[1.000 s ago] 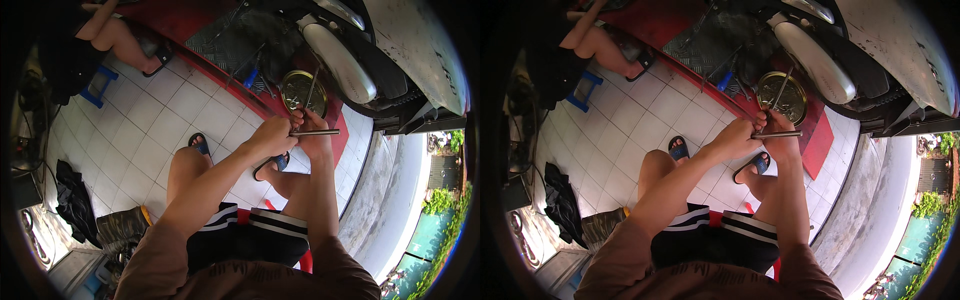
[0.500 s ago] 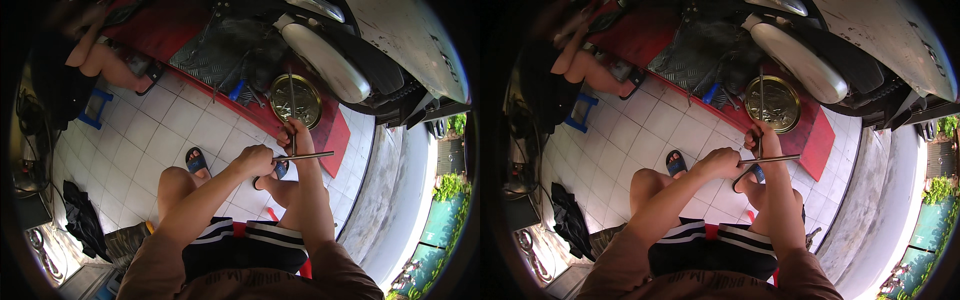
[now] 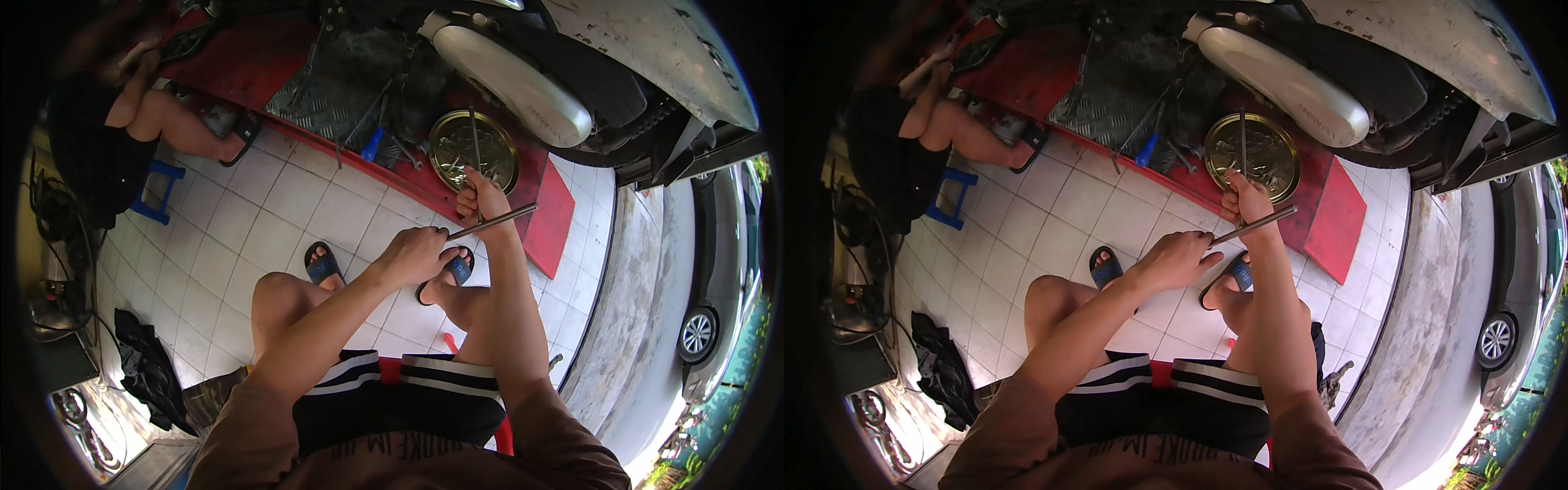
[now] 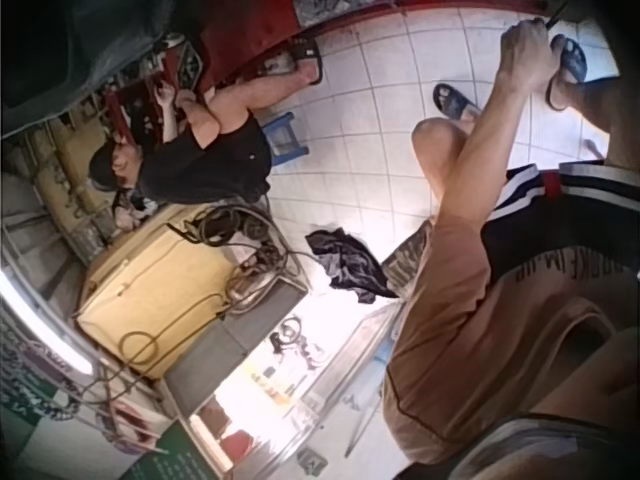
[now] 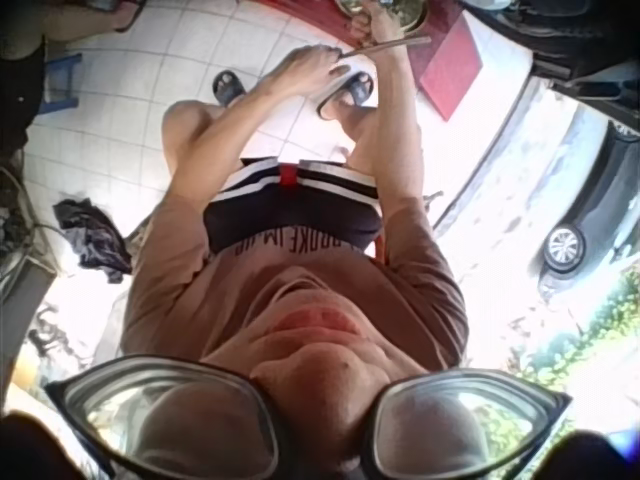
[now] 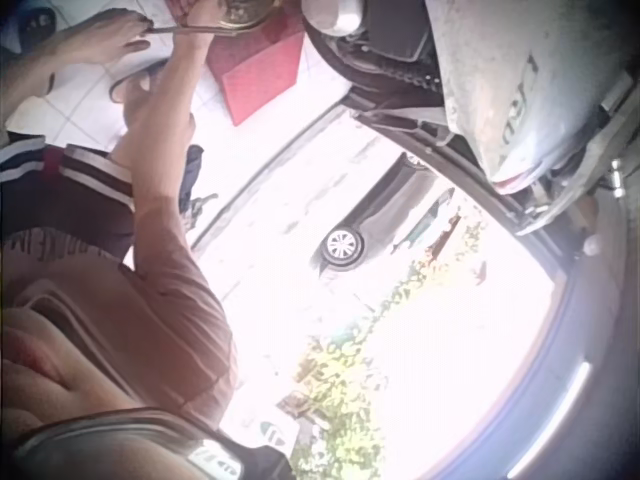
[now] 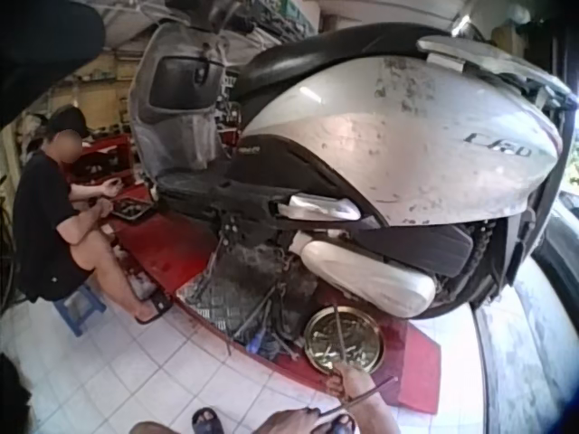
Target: The person uses a T-handle wrench to loosen and tighten a bolt on the underside of a white motorcycle. They repeatedly rotate the wrench and reposition their hands to apply torque to the fastener.
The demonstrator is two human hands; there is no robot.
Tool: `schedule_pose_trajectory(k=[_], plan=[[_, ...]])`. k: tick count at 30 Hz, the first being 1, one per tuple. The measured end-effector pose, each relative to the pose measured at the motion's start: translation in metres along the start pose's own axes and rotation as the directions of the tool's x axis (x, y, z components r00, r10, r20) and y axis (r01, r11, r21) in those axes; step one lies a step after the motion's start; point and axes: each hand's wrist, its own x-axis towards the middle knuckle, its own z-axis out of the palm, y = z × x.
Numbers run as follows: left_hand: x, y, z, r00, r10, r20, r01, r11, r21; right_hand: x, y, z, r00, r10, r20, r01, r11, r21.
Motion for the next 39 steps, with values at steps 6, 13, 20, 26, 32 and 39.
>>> schedule_pose_trajectory(k=[6, 13, 20, 26, 32, 39], plan=[[0.003, -0.009, 0.003, 0.995, 0.033, -0.091, -0.034, 0.999, -0.018, 0.003, -0.005, 0.000, 0.995, -0.095, 0.033, 0.095, 0.995, 0.008], [-0.003, -0.006, -0.002, 0.987, 0.057, -0.148, -0.067, 0.995, -0.067, 0.016, 0.020, 0.008, 0.932, -0.342, -0.115, 0.311, 0.923, -0.226], [-0.010, -0.010, -0.007, 0.981, 0.075, -0.179, -0.091, 0.992, -0.084, 0.024, 0.020, 0.002, 0.949, -0.298, -0.107, 0.240, 0.898, -0.368], [-0.003, -0.007, -0.005, 0.985, 0.073, -0.153, -0.091, 0.989, -0.115, 0.019, 0.020, 0.001, 0.958, -0.263, -0.112, 0.138, 0.770, -0.623], [-0.004, -0.009, 0.001, 1.000, 0.022, -0.003, -0.022, 1.000, -0.003, 0.021, 0.020, -0.006, 0.902, -0.392, 0.182, 0.365, 0.468, -0.805], [-0.005, -0.006, 0.010, 0.991, 0.041, -0.124, -0.041, 0.999, 0.001, 0.002, 0.013, 0.013, 0.901, -0.322, 0.291, 0.430, 0.753, -0.497]])
